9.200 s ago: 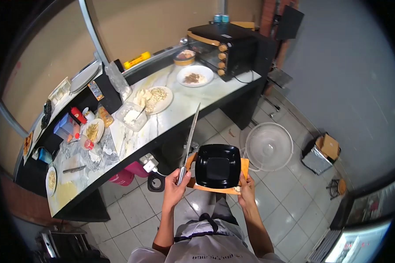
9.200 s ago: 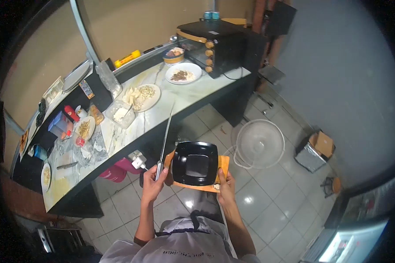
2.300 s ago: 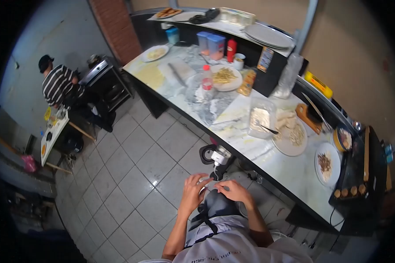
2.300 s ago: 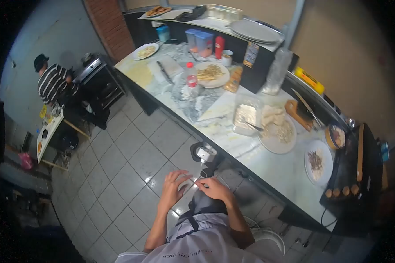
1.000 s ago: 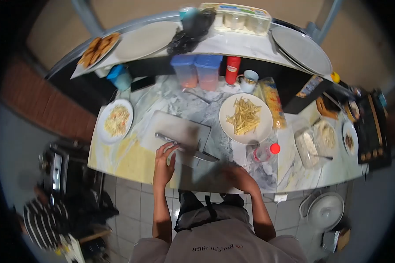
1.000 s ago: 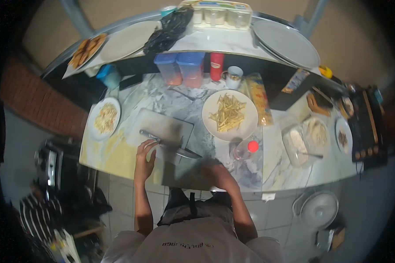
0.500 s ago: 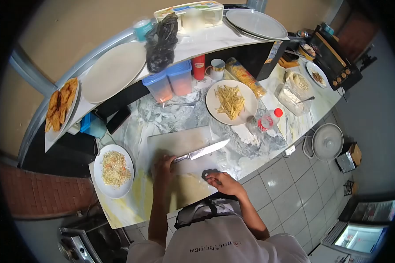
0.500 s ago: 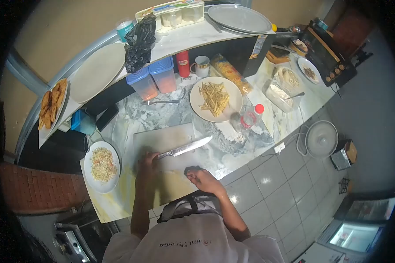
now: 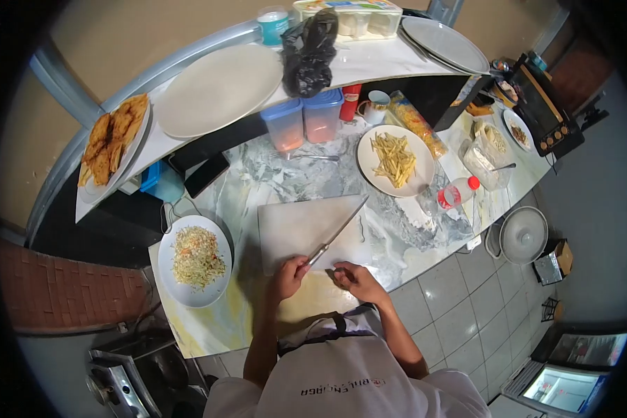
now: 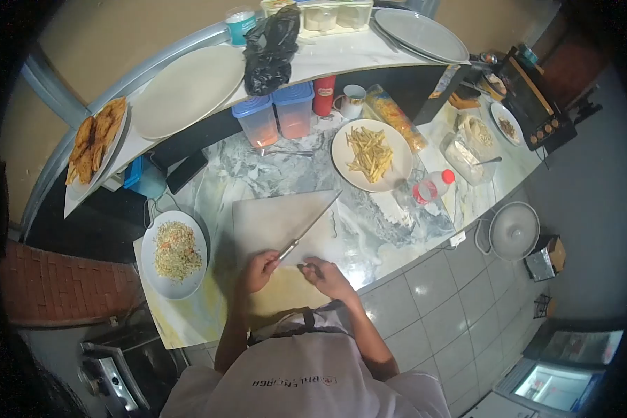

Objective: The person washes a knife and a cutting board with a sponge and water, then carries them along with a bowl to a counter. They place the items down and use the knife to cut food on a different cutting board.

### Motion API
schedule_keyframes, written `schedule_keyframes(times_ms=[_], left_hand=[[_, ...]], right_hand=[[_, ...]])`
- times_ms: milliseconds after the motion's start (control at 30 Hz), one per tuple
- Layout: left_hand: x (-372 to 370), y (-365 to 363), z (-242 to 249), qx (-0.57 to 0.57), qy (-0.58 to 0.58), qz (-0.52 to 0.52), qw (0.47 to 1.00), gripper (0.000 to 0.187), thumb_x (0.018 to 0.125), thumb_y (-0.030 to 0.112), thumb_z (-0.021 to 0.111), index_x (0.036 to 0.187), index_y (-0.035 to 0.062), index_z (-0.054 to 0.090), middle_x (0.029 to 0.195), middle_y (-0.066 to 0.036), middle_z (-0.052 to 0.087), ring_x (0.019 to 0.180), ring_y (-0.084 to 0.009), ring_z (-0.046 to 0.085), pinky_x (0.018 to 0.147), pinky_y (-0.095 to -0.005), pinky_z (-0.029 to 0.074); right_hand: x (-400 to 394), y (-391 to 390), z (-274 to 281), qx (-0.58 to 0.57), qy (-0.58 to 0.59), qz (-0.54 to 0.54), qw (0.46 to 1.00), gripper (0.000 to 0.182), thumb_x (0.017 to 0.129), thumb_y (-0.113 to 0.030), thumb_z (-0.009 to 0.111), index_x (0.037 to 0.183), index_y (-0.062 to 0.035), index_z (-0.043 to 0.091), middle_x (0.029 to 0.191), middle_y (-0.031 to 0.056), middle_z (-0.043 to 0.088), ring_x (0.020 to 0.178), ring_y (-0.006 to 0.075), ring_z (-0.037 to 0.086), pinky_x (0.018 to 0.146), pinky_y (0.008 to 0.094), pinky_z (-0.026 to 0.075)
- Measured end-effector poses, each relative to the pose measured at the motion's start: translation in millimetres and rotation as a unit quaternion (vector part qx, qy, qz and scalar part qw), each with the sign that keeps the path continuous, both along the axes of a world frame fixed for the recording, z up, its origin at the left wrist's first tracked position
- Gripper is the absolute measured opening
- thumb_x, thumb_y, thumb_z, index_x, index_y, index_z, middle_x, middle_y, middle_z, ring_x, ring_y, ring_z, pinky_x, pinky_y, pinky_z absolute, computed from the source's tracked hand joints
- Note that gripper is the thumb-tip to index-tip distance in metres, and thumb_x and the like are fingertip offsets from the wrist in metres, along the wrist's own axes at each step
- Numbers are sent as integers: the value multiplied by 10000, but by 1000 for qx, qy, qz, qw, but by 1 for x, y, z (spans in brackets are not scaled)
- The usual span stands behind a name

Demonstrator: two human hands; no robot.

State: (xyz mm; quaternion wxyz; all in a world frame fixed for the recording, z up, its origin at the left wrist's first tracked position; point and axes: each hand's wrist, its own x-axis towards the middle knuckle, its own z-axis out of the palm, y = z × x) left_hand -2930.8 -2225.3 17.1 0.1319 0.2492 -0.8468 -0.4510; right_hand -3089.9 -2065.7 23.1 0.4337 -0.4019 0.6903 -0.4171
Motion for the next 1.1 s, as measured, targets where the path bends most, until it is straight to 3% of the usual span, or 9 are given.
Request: schedule_keyframes(times_ms=[67,100,233,467,667,867,900,967,1100], left_hand=[[1,8,7,204,-40,2,978,201,859,99,532,1012,-31,530,774,-118,575,715,-151,567,598,-305,479],[3,12,2,261,3,-21,965,253,897,135,494,1076,-44,509,792,-83,561,769,-84,544,609,-260,501],[0,34,-12,426,44,20,903,304,914,146,467,1136,-61,481,929,-84,566,834,-117,551,714,-253,507],[-14,45,-6,405,30,-9,914,300,909,132,477,1142,-56,490,981,-95,590,858,-120,552,801,-247,461],[-5,20,4,358,37,-79,930,300,900,169,498,1096,-57,525,946,-110,615,872,-115,562,767,-256,468],[10,-10,35,24,-17,154,988,315,818,193,601,1078,23,546,1008,-150,557,921,-232,555,735,-339,480],[16,-15,31,24,-17,154,988,315,818,193,601,1078,23,546,1008,-150,557,921,-232,555,735,-339,480],[26,-22,22,-191,-61,204,958,427,757,204,648,1122,38,501,1123,-164,480,1030,-319,467,865,-404,410],[26,-24,24,-164,-122,255,945,585,723,229,673,1220,56,419,1188,-176,425,1117,-356,385,951,-444,317]], right_hand=[[8,-7,-12,-24,-169,-38,985,303,901,-144,483,1124,62,482,813,46,579,716,98,549,637,250,460],[8,-12,-3,-23,-231,-38,972,296,923,-190,455,1086,53,497,847,46,571,726,104,547,661,243,462],[9,-21,-11,-5,-305,-73,949,249,920,-198,462,1006,27,526,822,41,577,702,104,546,668,242,458],[2,-19,-28,-5,-374,-196,907,149,901,-152,495,890,-10,536,770,36,580,696,114,556,666,260,466],[-1,-21,-9,0,-401,-238,885,71,877,-58,489,855,7,510,782,118,599,643,171,582,609,317,498],[-14,-12,-18,7,-374,-246,894,38,815,50,507,841,26,493,714,127,578,581,171,561,529,283,480],[-16,-10,-21,0,-317,-238,918,49,806,56,505,837,19,496,696,105,562,570,149,537,511,265,456],[-22,-1,-41,-21,-155,-219,963,52,761,36,530,805,18,507,634,37,508,543,95,464,485,240,387],[-28,0,-15,24,92,-272,958,125,719,-40,579,766,52,509,549,54,487,516,112,449,488,285,375]])
